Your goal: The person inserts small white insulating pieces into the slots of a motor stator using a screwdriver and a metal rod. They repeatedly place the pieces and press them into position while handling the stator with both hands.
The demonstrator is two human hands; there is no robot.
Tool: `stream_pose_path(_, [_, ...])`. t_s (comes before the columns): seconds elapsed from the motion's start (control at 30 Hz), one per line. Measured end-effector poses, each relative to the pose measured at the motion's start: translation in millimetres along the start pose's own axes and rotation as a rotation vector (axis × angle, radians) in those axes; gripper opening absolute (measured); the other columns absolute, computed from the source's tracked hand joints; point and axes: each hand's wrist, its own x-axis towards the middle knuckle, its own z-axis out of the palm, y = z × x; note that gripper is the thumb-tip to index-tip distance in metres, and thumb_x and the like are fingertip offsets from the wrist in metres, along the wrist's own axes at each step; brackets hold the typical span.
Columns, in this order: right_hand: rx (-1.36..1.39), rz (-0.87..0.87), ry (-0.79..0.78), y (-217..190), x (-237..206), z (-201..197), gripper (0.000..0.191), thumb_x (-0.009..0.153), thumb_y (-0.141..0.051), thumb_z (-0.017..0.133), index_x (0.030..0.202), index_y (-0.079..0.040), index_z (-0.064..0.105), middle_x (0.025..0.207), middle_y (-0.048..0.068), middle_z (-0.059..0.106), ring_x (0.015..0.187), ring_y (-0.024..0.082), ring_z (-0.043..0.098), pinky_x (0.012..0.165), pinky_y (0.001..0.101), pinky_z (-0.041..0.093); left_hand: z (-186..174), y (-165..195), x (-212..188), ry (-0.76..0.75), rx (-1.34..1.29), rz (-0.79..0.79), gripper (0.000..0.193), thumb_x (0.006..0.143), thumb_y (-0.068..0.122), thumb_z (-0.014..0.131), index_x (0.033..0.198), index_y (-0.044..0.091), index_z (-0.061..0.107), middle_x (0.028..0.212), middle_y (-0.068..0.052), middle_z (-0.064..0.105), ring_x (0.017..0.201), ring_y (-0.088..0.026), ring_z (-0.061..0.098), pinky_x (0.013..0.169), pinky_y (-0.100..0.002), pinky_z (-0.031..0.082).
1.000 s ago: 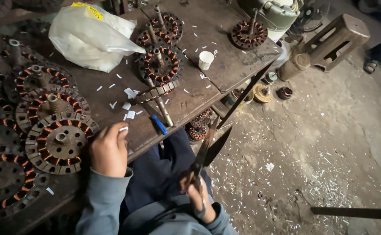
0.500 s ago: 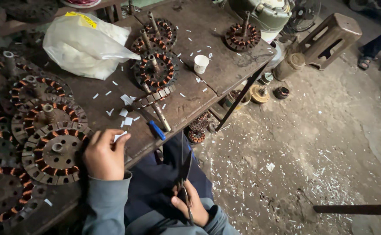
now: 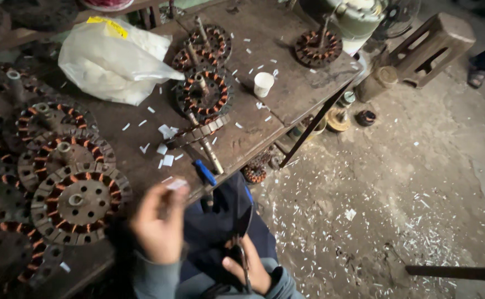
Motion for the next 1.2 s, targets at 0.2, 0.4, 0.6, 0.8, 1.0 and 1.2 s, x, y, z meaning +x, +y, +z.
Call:
stream_pose_path(0.2, [-0.032, 0.064, 0.116, 4.5, -2.9, -1.1, 0.082, 0.085, -0.020, 0.082, 0.150, -0.002, 0.035, 0.108, 0.004, 0.050, 0.101, 0.016, 0.049, 0.091, 0.0295, 0.043, 30.4, -17.3, -46.7, -0.400, -0.355, -0.273, 0.023, 0.094, -0.005, 0.063, 0.116, -0.004, 0.071, 0.107, -0.007, 0.075, 0.099, -0.011, 0.072, 0.088, -0.025, 0.057])
stream_pose_path(0.4, [-0.096, 0.030, 0.200, 7.8, -6.4, 0.4, 0.062, 0.083, -0.015, 0.084, 0.131, -0.002, 0.047, 0.102, 0.002, 0.047, 0.095, 0.013, 0.047, 0.085, 0.0259, 0.043, 32.5, -19.8, -49.2, -0.487, -0.332, -0.255, 0.024, 0.096, -0.010, 0.063, 0.119, -0.005, 0.070, 0.108, -0.007, 0.074, 0.101, -0.012, 0.072, 0.089, -0.026, 0.059])
stream_pose_path(0.6, [-0.116, 0.053, 0.230, 6.3, -6.8, -0.2, 0.050, 0.080, -0.010, 0.087, 0.113, -0.003, 0.050, 0.092, -0.001, 0.044, 0.082, 0.009, 0.043, 0.071, 0.0225, 0.040, 28.0, -20.1, -50.9, -0.513, -0.356, -0.361, 0.022, 0.096, -0.008, 0.066, 0.118, -0.005, 0.068, 0.108, -0.008, 0.076, 0.099, -0.012, 0.073, 0.087, -0.026, 0.059])
stream_pose_path(0.8, [-0.092, 0.061, 0.224, 8.1, -8.0, -4.6, 0.043, 0.076, -0.004, 0.080, 0.109, -0.003, 0.051, 0.091, -0.001, 0.046, 0.081, 0.008, 0.044, 0.070, 0.0214, 0.040, 26.3, -23.1, -51.6, -0.523, -0.398, -0.405, 0.022, 0.095, -0.007, 0.067, 0.117, -0.006, 0.068, 0.109, -0.009, 0.076, 0.100, -0.013, 0.073, 0.090, -0.026, 0.059])
stream_pose_path(1.0, [0.027, 0.043, 0.267, 7.8, -11.0, -5.5, 0.057, 0.074, -0.005, 0.066, 0.128, -0.001, 0.049, 0.092, -0.001, 0.051, 0.081, 0.007, 0.048, 0.068, 0.0204, 0.042, 25.7, -23.1, -49.2, -0.540, -0.408, -0.427, 0.021, 0.096, -0.007, 0.067, 0.116, -0.008, 0.069, 0.109, -0.010, 0.076, 0.101, -0.013, 0.074, 0.090, -0.026, 0.059])
stream_pose_path(1.2, [-0.028, -0.009, 0.269, 8.7, -16.6, -8.6, 0.025, 0.085, -0.012, 0.074, 0.087, -0.002, 0.051, 0.080, -0.001, 0.047, 0.070, 0.006, 0.042, 0.061, 0.0233, 0.035, 29.6, -20.9, -48.7, -0.520, -0.384, -0.396, 0.021, 0.093, -0.006, 0.070, 0.114, -0.008, 0.069, 0.107, -0.010, 0.076, 0.097, -0.013, 0.073, 0.087, -0.026, 0.059])
